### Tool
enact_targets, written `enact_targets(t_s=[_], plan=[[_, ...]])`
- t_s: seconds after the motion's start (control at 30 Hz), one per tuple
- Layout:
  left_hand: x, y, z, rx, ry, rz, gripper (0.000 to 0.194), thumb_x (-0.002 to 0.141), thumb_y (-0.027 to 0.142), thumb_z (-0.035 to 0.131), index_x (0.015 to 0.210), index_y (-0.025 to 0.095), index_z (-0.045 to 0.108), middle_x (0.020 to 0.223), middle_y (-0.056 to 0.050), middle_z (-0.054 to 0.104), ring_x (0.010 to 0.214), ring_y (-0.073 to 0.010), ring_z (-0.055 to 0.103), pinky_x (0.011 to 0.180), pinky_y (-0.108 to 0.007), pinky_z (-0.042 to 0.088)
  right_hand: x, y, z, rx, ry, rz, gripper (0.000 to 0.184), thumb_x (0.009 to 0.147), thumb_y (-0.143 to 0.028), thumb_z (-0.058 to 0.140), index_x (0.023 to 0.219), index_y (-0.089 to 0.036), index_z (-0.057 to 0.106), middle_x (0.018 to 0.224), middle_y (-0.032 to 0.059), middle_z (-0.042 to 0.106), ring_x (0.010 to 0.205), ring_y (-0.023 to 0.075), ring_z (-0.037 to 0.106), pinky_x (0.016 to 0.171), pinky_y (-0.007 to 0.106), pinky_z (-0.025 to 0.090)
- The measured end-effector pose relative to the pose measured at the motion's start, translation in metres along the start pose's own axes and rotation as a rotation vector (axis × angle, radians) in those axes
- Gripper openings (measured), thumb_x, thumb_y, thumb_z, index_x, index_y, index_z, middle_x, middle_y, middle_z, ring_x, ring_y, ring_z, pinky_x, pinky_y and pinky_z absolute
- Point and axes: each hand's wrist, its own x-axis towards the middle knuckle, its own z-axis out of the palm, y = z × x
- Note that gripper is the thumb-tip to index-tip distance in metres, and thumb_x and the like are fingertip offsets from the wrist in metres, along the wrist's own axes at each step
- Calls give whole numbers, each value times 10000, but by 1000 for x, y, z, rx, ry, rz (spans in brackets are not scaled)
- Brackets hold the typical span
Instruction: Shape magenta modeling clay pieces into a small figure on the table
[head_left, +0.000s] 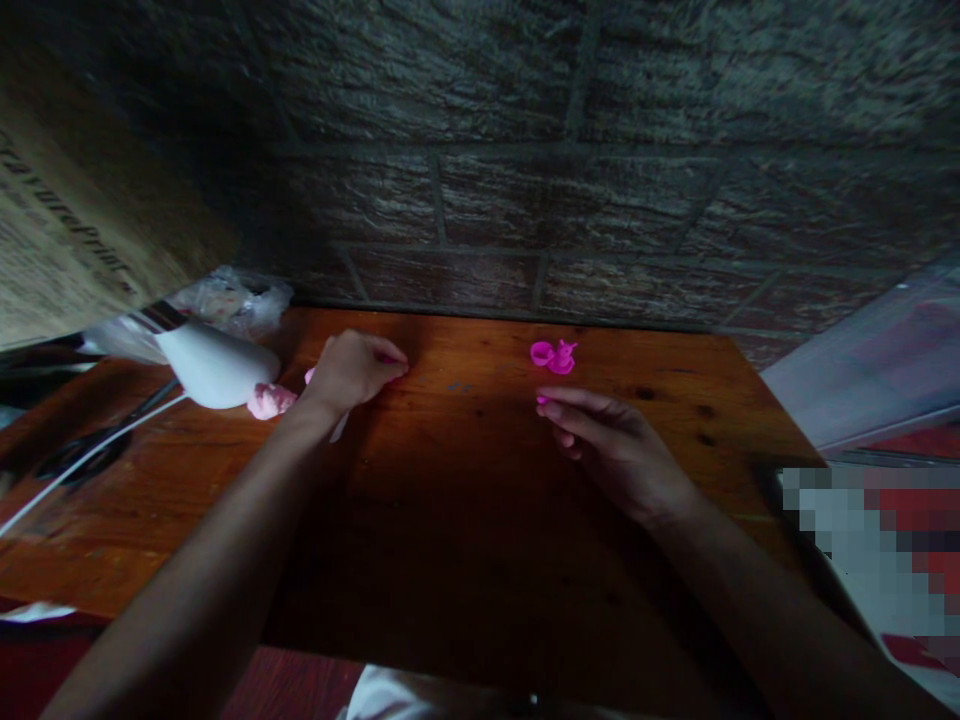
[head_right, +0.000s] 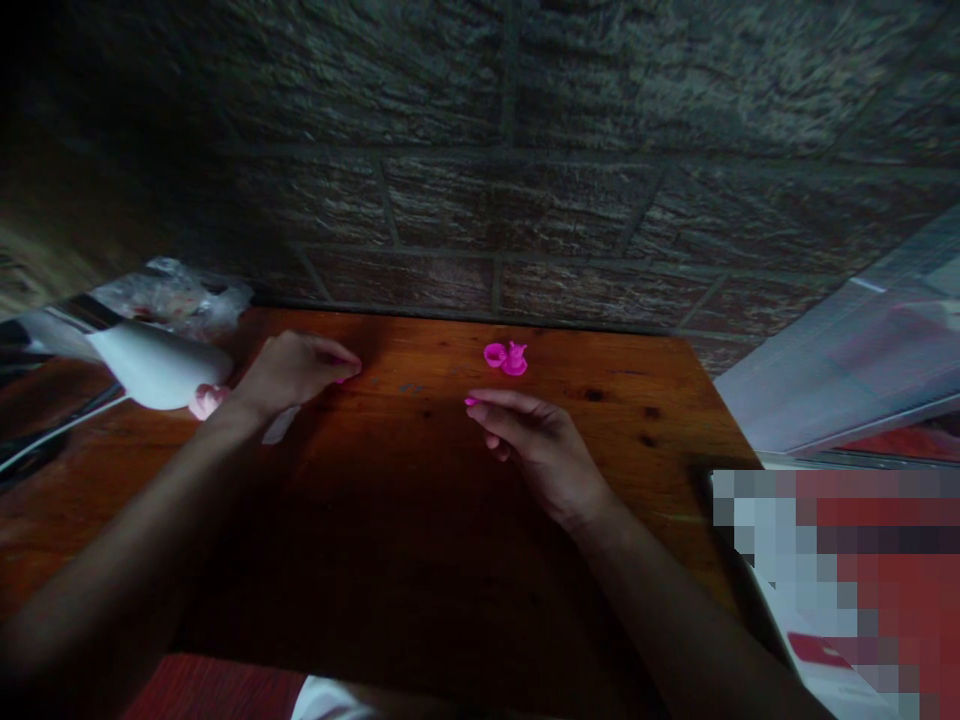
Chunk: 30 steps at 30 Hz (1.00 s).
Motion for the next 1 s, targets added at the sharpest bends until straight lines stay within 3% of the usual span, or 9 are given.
enact_targets(t_s=[0.2,0.3,0.47,0.53,0.6,0.67,0.83,1.0], plan=[[-5,7,33,-410,-140,308,386,728,270,715,1101,177,753,1076,-79,811,1006,-245,754,972,-381,556,1,5,-3,-15,-76,-52,234,714,-395,909,878,-243,841,848,21,750,575,62,500,494,206,344],[-8,10,41,-358,-138,392,341,753,248,688,1079,178,762,1121,-85,802,1017,-241,746,985,-384,549,1,6,-4,-50,-103,-61,214,767,-411,873,883,-236,834,846,23,745,582,67,512,495,207,350],[-5,9,35,-277,-184,399,258,838,347,681,1015,190,784,1060,-74,815,978,-243,751,930,-371,566,-1,6,-1,-55,-110,-38,214,768,-399,870,907,-241,831,839,20,737,596,75,525,507,213,354],[-8,13,34,-266,-109,407,268,877,373,672,1028,184,786,1064,-89,815,986,-250,755,934,-376,564,-2,5,0,-59,-104,-31,222,755,-405,876,894,-238,832,828,22,735,597,81,525,509,220,352],[-16,22,36,-274,91,426,260,908,350,661,1061,177,782,1071,-104,812,1006,-256,752,953,-388,556,-3,6,1,-72,-95,-22,237,741,-412,882,887,-231,835,812,24,731,601,87,524,511,227,350],[-27,35,43,-431,193,470,252,933,350,653,1045,167,784,1048,-107,813,969,-235,755,888,-353,580,-3,6,2,-72,-81,-7,257,722,-410,893,900,-232,841,805,23,731,606,88,523,514,230,344],[-55,62,70,-868,-122,634,167,910,298,709,975,177,804,969,-75,825,863,-180,774,795,-286,630,0,6,3,-14,-27,44,309,664,-378,924,931,-242,848,790,15,733,615,86,515,526,232,333],[-62,66,83,-1005,-97,664,169,859,179,761,1021,188,805,1026,-73,812,928,-168,775,859,-280,640,1,6,5,58,12,92,266,639,-336,938,860,-223,842,711,-2,688,597,82,469,529,240,318]])
